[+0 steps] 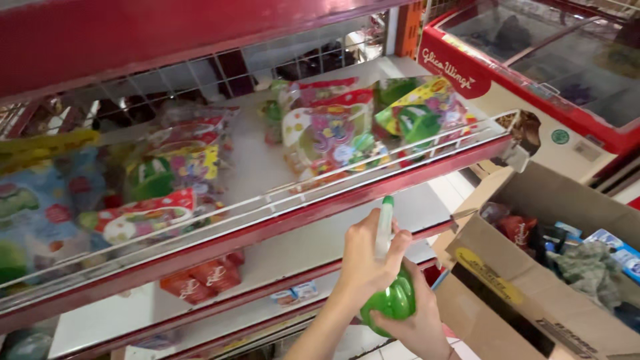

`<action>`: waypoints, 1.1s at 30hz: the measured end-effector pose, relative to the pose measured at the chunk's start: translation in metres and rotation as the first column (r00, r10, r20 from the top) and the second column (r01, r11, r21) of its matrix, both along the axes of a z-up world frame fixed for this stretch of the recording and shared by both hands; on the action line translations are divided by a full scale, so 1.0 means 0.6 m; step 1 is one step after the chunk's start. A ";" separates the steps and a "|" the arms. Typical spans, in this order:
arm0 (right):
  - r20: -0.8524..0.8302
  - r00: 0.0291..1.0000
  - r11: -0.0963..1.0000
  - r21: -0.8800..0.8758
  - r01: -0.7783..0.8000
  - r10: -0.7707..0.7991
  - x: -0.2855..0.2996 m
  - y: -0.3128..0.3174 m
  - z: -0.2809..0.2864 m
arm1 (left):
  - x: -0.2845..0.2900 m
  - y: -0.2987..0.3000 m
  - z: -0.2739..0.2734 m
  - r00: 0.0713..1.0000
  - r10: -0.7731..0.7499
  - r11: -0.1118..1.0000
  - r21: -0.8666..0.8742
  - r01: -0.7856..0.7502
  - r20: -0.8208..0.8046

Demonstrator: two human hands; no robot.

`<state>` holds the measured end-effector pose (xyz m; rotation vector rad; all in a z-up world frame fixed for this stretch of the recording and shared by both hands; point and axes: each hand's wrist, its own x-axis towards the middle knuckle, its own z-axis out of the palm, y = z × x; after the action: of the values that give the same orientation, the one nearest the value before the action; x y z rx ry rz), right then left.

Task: The person cleans the front edge of a refrigerated display case in a store. They spray a cleaning solution from a green bottle onto the shelf edge and wipe it with a cloth. The person repeats this process along the length of the shelf.

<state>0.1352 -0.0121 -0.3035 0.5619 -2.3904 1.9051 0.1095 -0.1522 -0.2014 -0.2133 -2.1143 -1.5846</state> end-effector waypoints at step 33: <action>0.362 0.927 0.988 0.076 -0.133 0.097 0.046 0.085 -0.255 | -0.002 0.064 -0.327 0.849 0.058 0.997 0.007 -0.072 0.525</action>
<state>0.1631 0.0388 -0.4566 0.3945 -2.7421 2.1057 0.1082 -0.1136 -0.3976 0.3434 -2.4616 -1.7752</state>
